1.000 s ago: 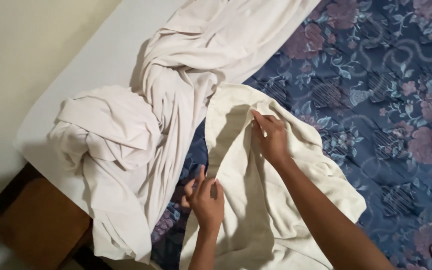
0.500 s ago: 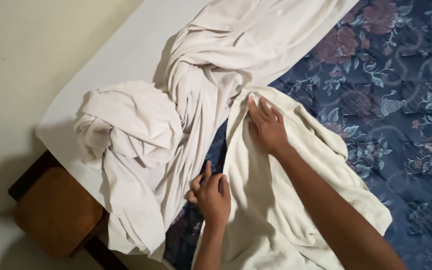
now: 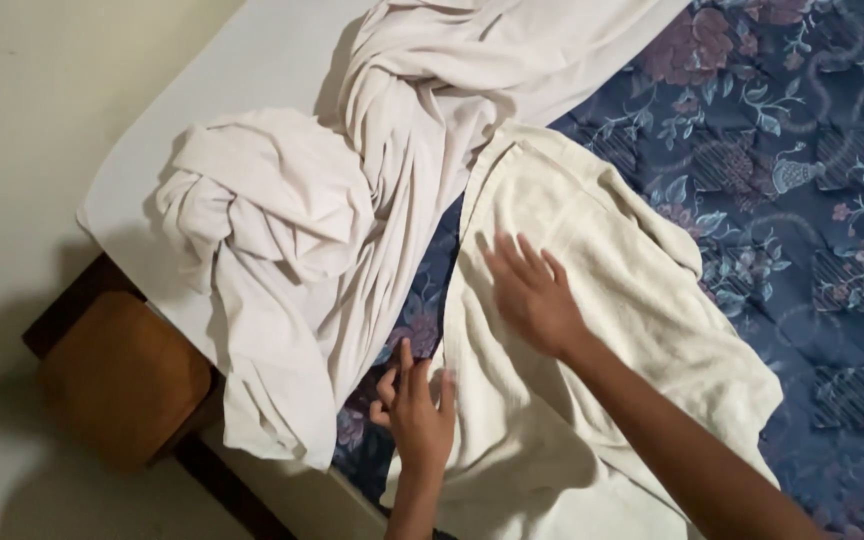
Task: The person gathers a crumpled white sheet on a bed, then folds a white towel into a compact rectangle. The person smooths the towel and places it on the bed next to the sheet.
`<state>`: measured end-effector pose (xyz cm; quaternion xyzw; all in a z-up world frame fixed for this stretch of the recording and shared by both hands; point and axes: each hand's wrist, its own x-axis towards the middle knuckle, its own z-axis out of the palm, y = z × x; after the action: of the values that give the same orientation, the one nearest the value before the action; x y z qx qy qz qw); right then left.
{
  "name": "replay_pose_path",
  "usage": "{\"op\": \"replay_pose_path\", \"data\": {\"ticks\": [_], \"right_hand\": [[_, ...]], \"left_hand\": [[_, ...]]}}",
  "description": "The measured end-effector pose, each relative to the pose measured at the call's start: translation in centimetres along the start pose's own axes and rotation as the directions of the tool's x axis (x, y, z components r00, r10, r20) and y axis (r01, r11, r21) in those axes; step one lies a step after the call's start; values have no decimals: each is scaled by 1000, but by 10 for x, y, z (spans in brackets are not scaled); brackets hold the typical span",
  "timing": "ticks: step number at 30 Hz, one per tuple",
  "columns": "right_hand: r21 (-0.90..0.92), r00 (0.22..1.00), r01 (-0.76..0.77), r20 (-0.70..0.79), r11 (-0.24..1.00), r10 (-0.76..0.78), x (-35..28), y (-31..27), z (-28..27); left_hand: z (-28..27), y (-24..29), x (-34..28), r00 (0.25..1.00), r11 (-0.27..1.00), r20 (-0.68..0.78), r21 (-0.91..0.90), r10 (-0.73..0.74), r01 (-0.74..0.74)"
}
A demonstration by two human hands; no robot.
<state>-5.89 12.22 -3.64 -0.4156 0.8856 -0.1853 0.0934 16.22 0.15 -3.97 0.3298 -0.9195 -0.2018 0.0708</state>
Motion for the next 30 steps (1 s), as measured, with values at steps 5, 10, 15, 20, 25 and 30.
{"op": "replay_pose_path", "data": {"ticks": [5,10,15,20,25,30], "right_hand": [[61,990,140,6,988,-141,-60,-43,1],[75,971,237,-35,969,-235,-88,-74,10],[-11,962,232,152,973,-227,-84,-91,15],[14,951,275,142,961,-274,-82,-97,26],[-18,959,212,197,977,-204,-78,-105,22],[-87,992,122,-17,989,-124,-77,-117,26]], "left_hand": [[-19,-11,-28,999,998,-5,-32,-50,50],[-31,-20,-56,1000,998,11,-48,-28,28],[-28,-26,-69,999,999,48,-41,-24,26],[-26,-35,-82,998,986,48,-165,45,-36],[-32,-43,-77,998,980,-60,-197,-22,10],[-11,-78,-79,992,963,-119,-270,-49,15]]}}
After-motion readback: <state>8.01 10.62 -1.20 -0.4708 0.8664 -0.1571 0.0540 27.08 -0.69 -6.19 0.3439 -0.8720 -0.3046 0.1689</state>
